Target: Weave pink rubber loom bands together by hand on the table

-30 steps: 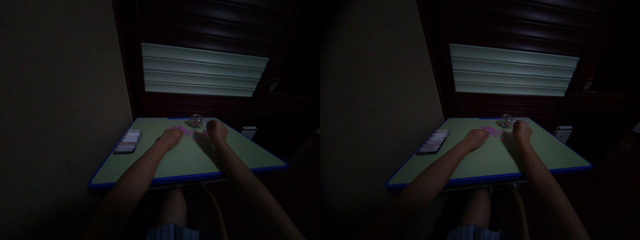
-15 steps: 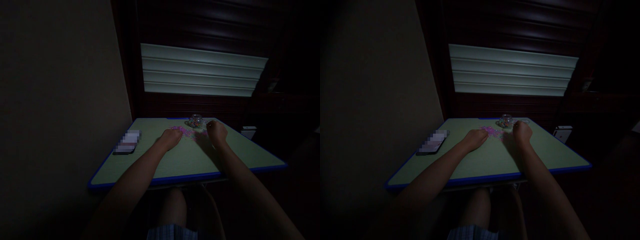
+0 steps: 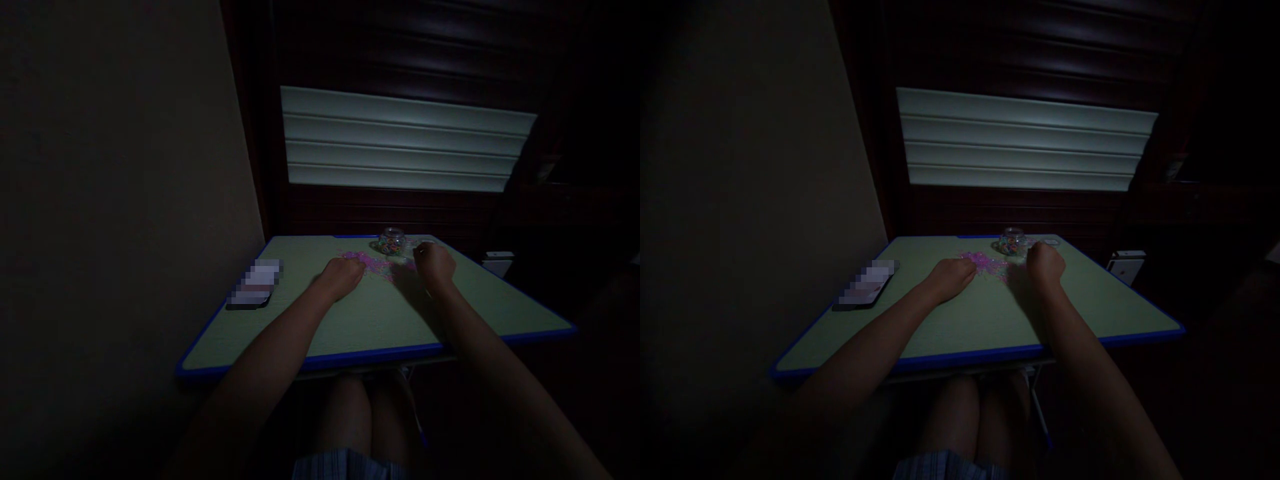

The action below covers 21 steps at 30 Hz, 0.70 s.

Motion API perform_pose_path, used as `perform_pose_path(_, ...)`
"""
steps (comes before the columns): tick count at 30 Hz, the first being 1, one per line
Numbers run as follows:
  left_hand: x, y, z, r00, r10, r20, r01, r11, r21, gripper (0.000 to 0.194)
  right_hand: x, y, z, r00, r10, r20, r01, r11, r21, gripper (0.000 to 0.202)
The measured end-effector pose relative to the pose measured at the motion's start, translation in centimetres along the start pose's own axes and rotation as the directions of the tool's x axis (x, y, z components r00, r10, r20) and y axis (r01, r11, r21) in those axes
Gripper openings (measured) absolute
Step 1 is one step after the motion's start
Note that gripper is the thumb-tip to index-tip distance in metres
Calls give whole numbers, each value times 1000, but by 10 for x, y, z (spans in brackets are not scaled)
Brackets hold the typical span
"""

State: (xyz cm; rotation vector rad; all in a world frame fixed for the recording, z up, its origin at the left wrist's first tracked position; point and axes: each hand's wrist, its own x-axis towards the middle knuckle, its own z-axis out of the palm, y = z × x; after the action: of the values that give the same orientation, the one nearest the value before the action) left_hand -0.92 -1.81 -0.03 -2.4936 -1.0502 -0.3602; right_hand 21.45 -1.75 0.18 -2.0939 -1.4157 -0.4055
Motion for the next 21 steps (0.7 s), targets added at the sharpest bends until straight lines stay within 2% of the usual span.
perform_pose_path(12,0,1,-2,1000,-3,-1,3,1000,5,26,1,1,1,1000,-15,-1,15,1000,-13,34)
perform_pose_path(18,1,1,-3,1000,6,-2,-6,1000,1,26,-2,-3,-3,994,-103,-23,103,994,-21,35)
perform_pose_path(21,1,1,-2,1000,7,1,-7,1000,-3,25,-4,-7,-5,991,-133,11,133,991,-7,34)
